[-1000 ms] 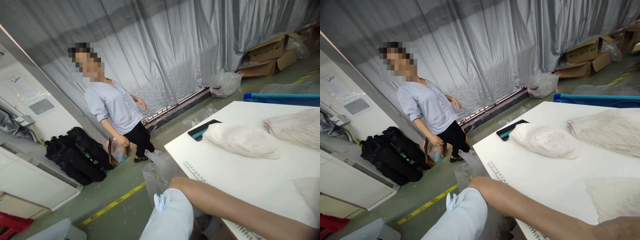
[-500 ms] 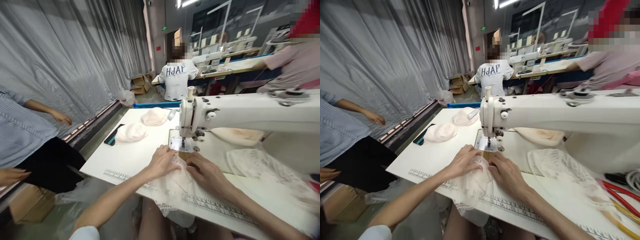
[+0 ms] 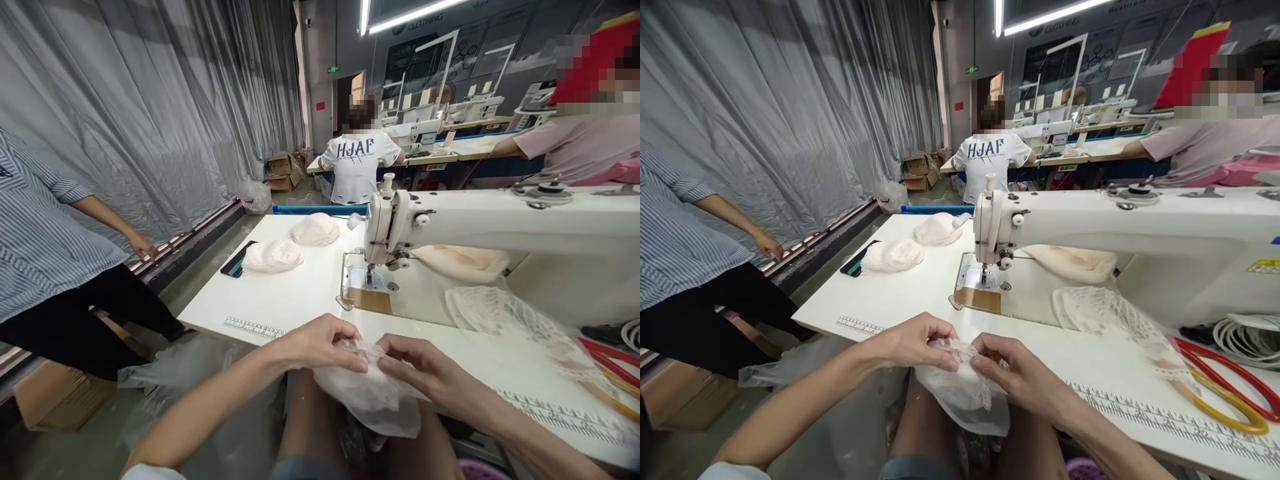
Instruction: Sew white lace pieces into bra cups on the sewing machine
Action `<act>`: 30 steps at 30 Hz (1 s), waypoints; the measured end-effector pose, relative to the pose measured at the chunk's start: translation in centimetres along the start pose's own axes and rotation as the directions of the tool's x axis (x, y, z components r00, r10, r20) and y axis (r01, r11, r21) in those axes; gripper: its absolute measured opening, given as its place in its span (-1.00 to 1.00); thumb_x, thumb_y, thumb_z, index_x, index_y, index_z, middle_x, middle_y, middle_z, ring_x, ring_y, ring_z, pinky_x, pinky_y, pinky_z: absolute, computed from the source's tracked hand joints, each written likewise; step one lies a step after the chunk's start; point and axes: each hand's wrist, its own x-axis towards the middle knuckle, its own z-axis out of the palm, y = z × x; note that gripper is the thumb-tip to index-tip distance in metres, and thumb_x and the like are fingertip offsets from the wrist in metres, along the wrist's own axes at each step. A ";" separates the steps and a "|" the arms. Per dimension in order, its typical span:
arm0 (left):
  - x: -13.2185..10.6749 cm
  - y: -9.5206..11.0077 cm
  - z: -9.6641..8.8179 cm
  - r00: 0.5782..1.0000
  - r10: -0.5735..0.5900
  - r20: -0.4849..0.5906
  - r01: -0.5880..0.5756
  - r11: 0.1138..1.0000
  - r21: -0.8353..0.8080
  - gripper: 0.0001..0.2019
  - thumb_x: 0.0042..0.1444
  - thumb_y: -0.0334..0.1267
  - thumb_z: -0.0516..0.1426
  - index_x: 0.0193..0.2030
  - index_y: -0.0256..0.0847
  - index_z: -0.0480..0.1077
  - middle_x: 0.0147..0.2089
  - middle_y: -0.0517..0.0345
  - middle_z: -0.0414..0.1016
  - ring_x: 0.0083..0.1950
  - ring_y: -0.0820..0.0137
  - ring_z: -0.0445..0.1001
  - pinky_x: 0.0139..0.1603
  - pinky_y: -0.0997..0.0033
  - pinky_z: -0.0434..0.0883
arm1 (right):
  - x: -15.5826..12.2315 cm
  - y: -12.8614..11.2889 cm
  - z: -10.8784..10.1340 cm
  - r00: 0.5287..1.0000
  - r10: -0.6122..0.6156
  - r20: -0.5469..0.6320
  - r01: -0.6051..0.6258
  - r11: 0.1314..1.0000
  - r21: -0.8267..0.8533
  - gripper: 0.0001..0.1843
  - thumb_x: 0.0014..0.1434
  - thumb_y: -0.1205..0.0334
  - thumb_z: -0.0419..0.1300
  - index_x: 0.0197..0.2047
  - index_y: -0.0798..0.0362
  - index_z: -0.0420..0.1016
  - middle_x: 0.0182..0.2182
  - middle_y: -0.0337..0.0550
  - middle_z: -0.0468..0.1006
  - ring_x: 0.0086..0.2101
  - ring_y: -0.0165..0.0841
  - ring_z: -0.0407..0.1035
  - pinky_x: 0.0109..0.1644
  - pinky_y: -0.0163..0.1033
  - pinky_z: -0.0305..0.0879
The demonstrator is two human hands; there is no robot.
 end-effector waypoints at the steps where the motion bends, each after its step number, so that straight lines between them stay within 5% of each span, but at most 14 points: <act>1: -0.8 0.0 0.5 0.999 -0.023 0.030 0.025 0.997 -0.078 -0.67 -0.17 -0.10 0.32 -0.39 -0.32 0.41 -0.48 0.25 0.30 -0.44 0.52 0.21 -0.43 0.53 0.15 | -0.7 -0.3 0.3 0.999 0.032 0.041 -0.035 0.995 0.091 -0.62 0.20 -0.09 0.07 -0.36 0.08 0.37 -0.48 -0.26 0.30 -0.45 -0.41 0.14 -0.39 -0.31 0.08; 7: -3.0 -2.2 3.7 0.992 -0.096 0.087 0.121 0.928 -0.352 -0.66 -0.24 -0.18 0.36 -0.36 -0.35 0.46 -0.43 0.20 0.38 -0.39 0.49 0.29 -0.31 0.48 0.26 | -4.2 -0.7 2.7 0.985 0.156 0.072 -0.170 0.951 0.260 -0.54 0.19 -0.17 0.05 -0.42 0.09 0.33 -0.52 -0.30 0.20 -0.47 -0.44 0.08 -0.41 -0.33 0.02; 12: -3.6 -4.0 5.0 0.988 -0.131 0.083 0.150 0.942 -0.300 -0.70 -0.23 -0.20 0.36 -0.39 -0.36 0.47 -0.49 0.24 0.33 -0.45 0.54 0.23 -0.42 0.54 0.19 | -5.2 0.0 4.8 0.987 0.152 0.045 -0.159 0.961 0.227 -0.61 0.16 -0.10 0.13 -0.41 0.08 0.33 -0.50 -0.29 0.24 -0.43 -0.42 0.11 -0.38 -0.32 0.06; 17: -4.1 -5.0 5.6 0.986 -0.143 0.087 0.165 0.918 -0.361 -0.69 -0.21 -0.18 0.35 -0.35 -0.34 0.48 -0.41 0.17 0.40 -0.38 0.48 0.31 -0.32 0.48 0.27 | -5.2 1.0 5.8 0.981 0.185 0.053 -0.193 0.954 0.231 -0.61 0.13 -0.10 0.16 -0.43 0.09 0.33 -0.50 -0.28 0.26 -0.44 -0.41 0.14 -0.38 -0.32 0.07; 23: -4.0 -5.8 6.6 0.978 -0.207 -0.011 0.188 0.907 -0.378 -0.73 -0.10 -0.12 0.28 -0.42 -0.34 0.49 -0.47 0.18 0.39 -0.42 0.50 0.29 -0.36 0.49 0.23 | -5.5 2.2 6.2 0.970 0.227 0.085 -0.241 0.945 0.223 -0.58 0.08 -0.15 0.17 -0.42 0.07 0.31 -0.50 -0.28 0.25 -0.44 -0.41 0.13 -0.40 -0.32 0.06; 30: -4.0 -6.9 6.7 0.975 -0.218 0.044 0.220 0.919 -0.327 -0.69 -0.05 -0.06 0.25 -0.37 -0.33 0.52 -0.43 0.13 0.44 -0.37 0.45 0.33 -0.32 0.46 0.27 | -6.2 3.2 6.1 0.944 0.231 0.235 -0.304 0.884 0.354 -0.65 0.10 -0.05 0.22 -0.41 0.08 0.34 -0.58 -0.37 0.16 -0.57 -0.52 -0.03 -0.51 -0.35 -0.13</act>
